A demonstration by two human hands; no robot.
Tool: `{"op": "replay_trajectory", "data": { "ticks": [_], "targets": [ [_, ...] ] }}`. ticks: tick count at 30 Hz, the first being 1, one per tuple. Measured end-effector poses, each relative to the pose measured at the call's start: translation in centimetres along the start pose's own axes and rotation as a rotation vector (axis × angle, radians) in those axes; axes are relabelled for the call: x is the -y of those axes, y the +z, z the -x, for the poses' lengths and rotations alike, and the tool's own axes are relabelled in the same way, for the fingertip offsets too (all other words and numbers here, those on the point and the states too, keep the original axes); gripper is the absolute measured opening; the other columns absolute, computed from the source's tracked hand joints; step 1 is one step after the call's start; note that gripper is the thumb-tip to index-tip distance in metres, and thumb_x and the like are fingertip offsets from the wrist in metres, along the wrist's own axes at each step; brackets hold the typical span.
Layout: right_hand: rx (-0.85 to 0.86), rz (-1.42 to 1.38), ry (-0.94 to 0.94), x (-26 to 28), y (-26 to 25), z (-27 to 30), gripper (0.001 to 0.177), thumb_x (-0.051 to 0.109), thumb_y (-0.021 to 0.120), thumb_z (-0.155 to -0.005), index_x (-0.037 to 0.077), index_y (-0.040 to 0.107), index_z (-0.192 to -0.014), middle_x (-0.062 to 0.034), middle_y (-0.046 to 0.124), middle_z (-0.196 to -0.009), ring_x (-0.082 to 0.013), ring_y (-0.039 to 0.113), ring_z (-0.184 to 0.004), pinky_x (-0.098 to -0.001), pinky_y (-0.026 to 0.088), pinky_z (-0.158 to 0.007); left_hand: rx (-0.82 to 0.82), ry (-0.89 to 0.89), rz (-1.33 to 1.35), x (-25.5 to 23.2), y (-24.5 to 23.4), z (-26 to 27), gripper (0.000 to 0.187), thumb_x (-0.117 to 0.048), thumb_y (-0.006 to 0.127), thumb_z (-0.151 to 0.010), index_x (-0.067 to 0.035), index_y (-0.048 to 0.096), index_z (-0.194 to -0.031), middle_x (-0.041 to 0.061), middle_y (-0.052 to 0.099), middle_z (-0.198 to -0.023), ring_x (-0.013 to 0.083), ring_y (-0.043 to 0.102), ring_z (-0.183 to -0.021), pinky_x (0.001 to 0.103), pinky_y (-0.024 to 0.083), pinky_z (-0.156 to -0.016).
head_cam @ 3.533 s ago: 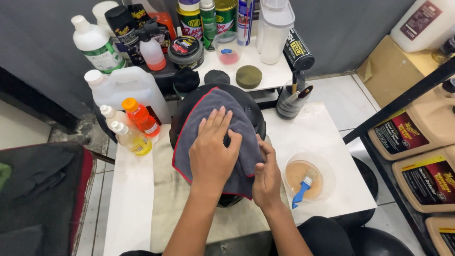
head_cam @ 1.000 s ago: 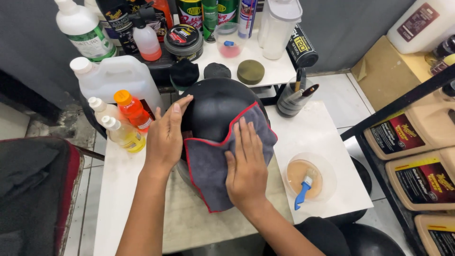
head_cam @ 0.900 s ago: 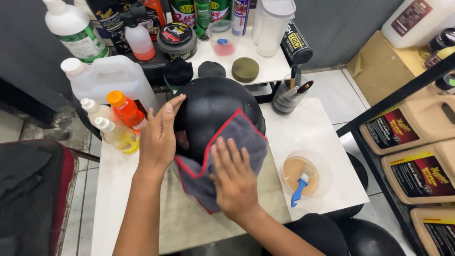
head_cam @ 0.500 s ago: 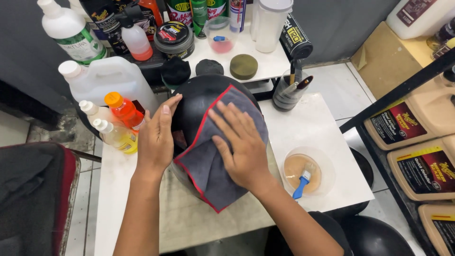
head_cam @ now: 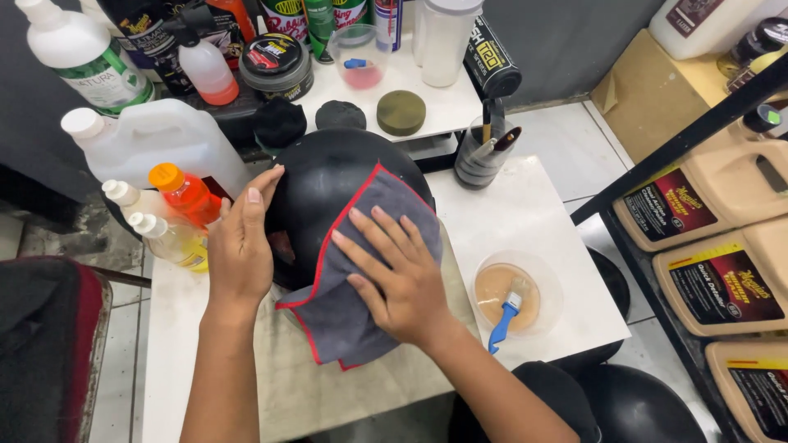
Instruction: The person wipes the exterior surface of a black motorcycle helmet using a grey microfiber cloth with red trim. They systematically clean the top, sides, and front of the helmet, rotating it to access different areas.
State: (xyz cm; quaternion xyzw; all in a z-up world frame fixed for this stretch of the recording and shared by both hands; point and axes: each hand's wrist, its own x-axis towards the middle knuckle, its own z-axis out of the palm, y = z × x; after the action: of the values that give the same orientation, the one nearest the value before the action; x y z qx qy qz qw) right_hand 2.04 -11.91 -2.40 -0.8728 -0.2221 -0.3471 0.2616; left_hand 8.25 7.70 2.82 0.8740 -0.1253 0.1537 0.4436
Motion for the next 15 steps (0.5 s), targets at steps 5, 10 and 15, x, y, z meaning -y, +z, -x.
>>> {"op": "replay_trajectory", "data": {
  "ticks": [5,10,15],
  "targets": [
    [-0.032,-0.183,0.315,-0.9,-1.0,-1.8,0.057,0.045,0.054,-0.097,0.018,0.049,-0.147,-0.0120,0.042,-0.156,-0.0375,0.035,-0.145,-0.0503,0.023,-0.120,-0.020,0.010,-0.002,-0.5,0.2,0.1,0.052,-0.037,0.018,-0.108,-0.019,0.057,-0.139,0.007,0.064,-0.132,0.0384,0.054,-0.126,0.063,0.016,-0.115],
    [-0.091,-0.208,0.544,1.0,-0.4,0.2,0.059,0.039,0.042,-0.103,0.007,0.037,-0.152,-0.0236,0.031,-0.157,-0.0456,0.027,-0.146,-0.0569,0.018,-0.119,-0.023,0.005,0.016,-0.5,0.1,0.2,0.051,-0.035,0.020,-0.108,-0.019,0.058,-0.138,0.007,0.064,-0.132,0.0392,0.055,-0.125,0.062,0.014,-0.116],
    [-0.089,0.055,0.189,2.6,1.0,2.7,0.077,0.047,0.060,-0.092,0.000,0.041,-0.149,-0.0305,0.028,-0.157,-0.0518,0.022,-0.147,-0.0618,0.011,-0.118,-0.016,-0.020,-0.003,-0.4,0.0,0.0,0.050,-0.037,0.020,-0.109,-0.024,0.058,-0.138,0.000,0.064,-0.131,0.0362,0.054,-0.127,0.062,0.017,-0.116]
  ]
}}
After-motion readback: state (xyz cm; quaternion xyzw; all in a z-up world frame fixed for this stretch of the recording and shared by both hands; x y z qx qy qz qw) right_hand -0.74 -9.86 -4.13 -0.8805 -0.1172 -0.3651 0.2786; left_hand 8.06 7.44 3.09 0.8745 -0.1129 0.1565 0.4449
